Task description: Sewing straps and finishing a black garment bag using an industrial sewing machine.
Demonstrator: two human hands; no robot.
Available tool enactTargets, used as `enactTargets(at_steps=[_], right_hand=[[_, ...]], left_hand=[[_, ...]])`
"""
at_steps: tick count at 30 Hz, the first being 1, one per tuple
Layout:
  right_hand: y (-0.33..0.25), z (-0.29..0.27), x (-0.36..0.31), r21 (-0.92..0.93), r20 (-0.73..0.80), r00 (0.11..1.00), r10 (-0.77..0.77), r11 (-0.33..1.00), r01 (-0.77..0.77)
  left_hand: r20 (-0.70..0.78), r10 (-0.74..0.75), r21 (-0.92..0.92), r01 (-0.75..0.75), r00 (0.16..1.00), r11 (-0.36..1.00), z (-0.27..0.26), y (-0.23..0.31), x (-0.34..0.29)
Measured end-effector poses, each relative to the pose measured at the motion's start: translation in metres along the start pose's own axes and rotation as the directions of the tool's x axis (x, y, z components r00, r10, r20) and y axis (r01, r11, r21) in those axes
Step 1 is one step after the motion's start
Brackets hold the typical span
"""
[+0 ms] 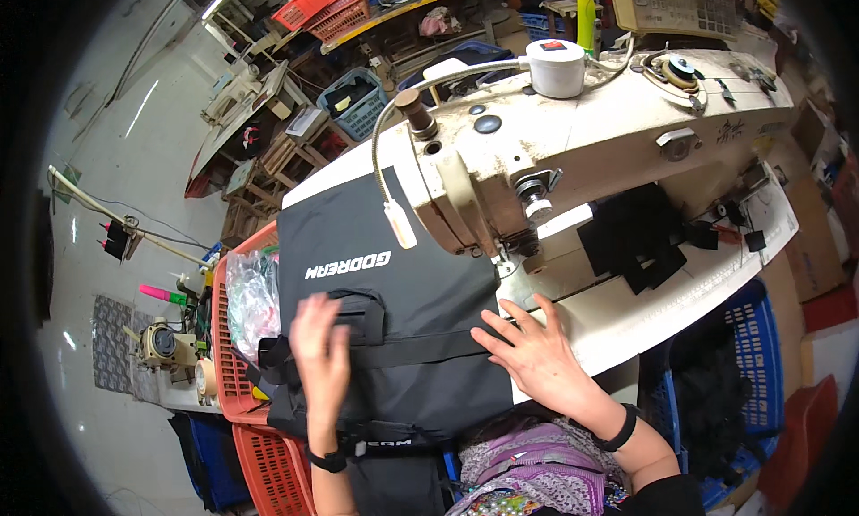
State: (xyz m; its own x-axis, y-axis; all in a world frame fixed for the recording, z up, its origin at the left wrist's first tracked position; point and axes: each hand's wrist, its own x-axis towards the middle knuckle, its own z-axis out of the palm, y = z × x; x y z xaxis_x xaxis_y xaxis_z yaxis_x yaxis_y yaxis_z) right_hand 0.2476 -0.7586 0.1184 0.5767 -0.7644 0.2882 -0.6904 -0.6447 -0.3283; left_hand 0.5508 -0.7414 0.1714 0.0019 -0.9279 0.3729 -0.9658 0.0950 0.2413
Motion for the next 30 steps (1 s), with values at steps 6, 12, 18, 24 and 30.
enactTargets(at_steps=[6, 12, 18, 24, 30], right_hand=[[-0.004, -0.002, -0.001, 0.015, 0.004, 1.0, 0.014, 1.0, -0.014], [0.017, -0.003, 0.013, -0.093, -0.038, 0.998, 0.048, 0.994, -0.051], [0.04, -0.004, -0.004, -0.035, -0.289, 0.935, 0.204, 0.974, -0.224], [0.081, -0.03, -0.026, -0.027, -0.585, 0.662, 0.468, 0.805, -0.592], [0.097, -0.024, -0.031, -0.02, -0.56, 0.668, 0.49, 0.798, -0.603]], left_hand=[[0.505, 0.339, -0.215, -0.264, 0.794, 0.94, 0.064, 0.062, 0.013], [0.479, 0.273, -0.148, -0.23, 0.834, 0.962, 0.083, 0.073, 0.035], [0.477, 0.294, -0.185, -0.232, 0.828, 0.955, 0.082, 0.069, 0.042], [0.143, 0.496, -0.159, -0.474, 0.857, 0.866, 0.057, 0.09, 0.032], [0.269, 0.351, -0.27, -0.28, 0.897, 0.921, 0.089, 0.084, 0.031]])
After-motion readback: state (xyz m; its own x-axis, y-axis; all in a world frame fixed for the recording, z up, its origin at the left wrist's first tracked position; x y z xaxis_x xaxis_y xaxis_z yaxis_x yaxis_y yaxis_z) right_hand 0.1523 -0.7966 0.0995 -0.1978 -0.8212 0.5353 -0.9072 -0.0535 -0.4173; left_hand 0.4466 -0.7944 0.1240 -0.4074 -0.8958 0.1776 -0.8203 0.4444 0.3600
